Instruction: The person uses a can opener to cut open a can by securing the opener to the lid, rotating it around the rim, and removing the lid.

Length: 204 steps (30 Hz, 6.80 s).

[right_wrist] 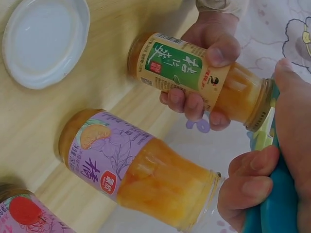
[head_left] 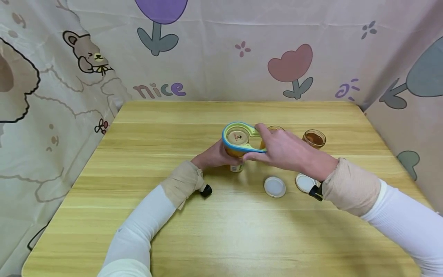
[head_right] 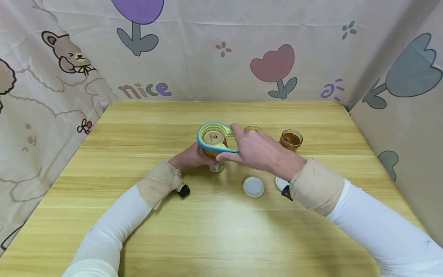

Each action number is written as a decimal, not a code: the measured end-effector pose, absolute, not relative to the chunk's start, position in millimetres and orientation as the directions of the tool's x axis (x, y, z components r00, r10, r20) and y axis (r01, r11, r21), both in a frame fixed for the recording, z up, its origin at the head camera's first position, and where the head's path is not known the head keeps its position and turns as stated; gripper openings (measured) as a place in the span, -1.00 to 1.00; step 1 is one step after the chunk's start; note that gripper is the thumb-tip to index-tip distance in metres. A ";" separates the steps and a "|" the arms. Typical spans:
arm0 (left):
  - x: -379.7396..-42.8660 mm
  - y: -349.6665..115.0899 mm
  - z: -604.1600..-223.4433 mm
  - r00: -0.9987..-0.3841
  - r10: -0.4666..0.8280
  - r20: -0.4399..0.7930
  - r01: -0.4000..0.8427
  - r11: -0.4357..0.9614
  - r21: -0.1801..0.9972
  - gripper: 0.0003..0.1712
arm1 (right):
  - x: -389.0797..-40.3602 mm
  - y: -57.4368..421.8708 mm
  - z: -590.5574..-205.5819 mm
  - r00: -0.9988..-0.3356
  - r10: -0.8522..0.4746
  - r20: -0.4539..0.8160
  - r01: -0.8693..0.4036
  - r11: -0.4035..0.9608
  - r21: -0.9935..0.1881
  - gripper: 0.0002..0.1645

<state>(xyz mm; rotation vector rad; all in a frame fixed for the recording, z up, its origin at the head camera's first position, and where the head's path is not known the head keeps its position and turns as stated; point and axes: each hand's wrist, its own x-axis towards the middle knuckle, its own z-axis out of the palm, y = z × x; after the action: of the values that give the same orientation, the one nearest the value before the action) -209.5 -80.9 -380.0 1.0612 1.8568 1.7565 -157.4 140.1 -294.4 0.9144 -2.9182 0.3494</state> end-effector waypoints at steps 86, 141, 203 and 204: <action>-225.4 -79.5 -406.1 -0.642 0.718 0.270 0.281 -0.108 0.954 -0.23 | -152.3 104.8 -303.3 -0.824 -0.427 0.372 -0.432 0.899 0.074 -0.08; -222.5 -82.2 -402.2 -0.622 0.764 0.169 0.198 -0.055 0.979 -0.14 | -166.6 124.3 -308.2 -0.691 -0.641 0.333 -0.645 0.756 0.116 -0.18; -232.1 -80.0 -402.7 -0.618 0.738 0.271 0.260 -0.133 0.956 -0.52 | -85.2 139.6 -390.3 -0.560 -0.627 -0.541 0.666 0.047 -0.744 0.07; -233.0 -80.0 -403.9 -0.620 0.737 0.268 0.256 -0.133 0.957 -0.52 | -85.6 139.5 -391.5 -0.549 -0.627 -0.553 0.674 0.059 -0.736 0.08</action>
<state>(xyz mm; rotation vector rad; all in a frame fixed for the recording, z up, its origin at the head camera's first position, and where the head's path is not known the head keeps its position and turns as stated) -233.0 -80.0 -403.9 1.1077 1.7767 1.8053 -85.6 139.5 -391.5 -0.1011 -2.5879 3.2167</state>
